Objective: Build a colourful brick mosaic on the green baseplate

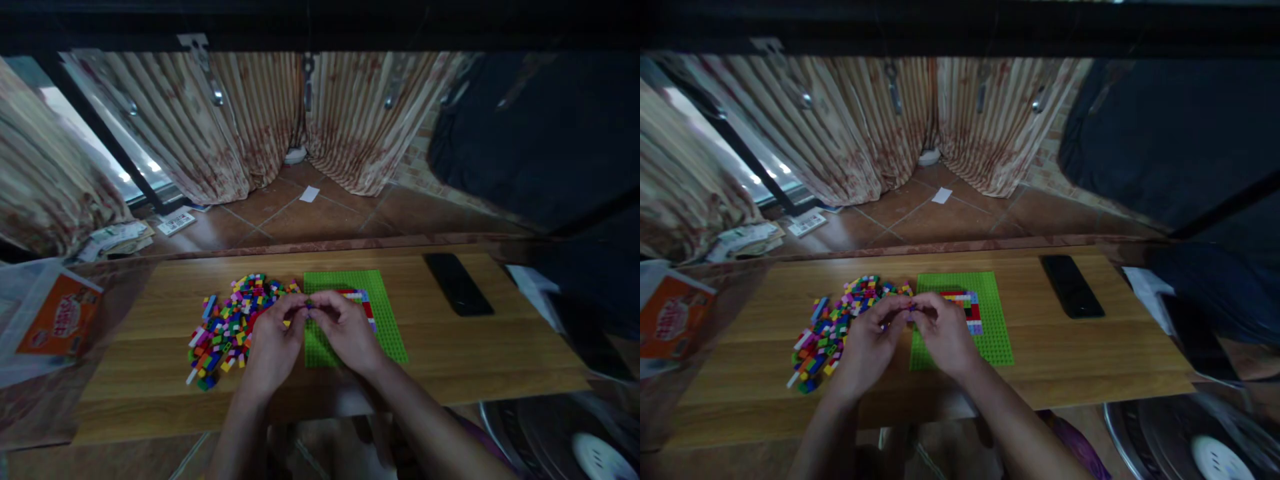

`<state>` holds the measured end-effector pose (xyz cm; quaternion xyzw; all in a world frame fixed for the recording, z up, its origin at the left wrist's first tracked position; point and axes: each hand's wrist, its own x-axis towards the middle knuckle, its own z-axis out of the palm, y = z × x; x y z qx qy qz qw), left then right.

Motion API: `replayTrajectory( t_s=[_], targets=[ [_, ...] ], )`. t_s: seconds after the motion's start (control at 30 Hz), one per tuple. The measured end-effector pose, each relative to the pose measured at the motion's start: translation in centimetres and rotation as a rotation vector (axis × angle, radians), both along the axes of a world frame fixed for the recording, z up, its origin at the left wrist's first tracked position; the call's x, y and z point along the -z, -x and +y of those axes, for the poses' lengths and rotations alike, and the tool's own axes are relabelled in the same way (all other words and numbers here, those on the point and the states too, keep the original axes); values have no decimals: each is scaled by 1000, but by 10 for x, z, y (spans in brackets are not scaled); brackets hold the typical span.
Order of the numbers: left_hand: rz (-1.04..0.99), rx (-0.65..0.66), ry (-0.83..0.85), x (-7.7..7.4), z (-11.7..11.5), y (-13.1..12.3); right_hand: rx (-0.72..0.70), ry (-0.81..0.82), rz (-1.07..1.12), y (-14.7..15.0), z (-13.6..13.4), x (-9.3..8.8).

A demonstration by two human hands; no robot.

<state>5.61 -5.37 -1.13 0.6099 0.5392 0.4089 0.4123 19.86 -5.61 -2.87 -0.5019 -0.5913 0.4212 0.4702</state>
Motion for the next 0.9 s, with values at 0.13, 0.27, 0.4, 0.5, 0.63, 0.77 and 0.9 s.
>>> replayTrajectory(
  t_s=[0.13,0.27,0.4,0.5,0.63,0.77,0.9],
  targets=[
    [-36,31,-21,3,1,1,-27,7,-47,-5,-1,-5],
    [-159,26,54,3,3,-1,-28,29,-25,-6,-1,-8],
    [-238,32,106,-1,5,-5,18,39,48,-7,0,-8],
    [-243,18,133,-3,6,-10,30,47,24,-10,0,-7],
    [-216,-43,147,0,4,-19,56,11,-122,-15,-2,-9],
    [-226,-84,120,6,1,-28,96,-35,-219,-20,-4,-13],
    [-235,-128,122,7,1,-34,156,-78,-267,-18,-5,-14]
  ],
)
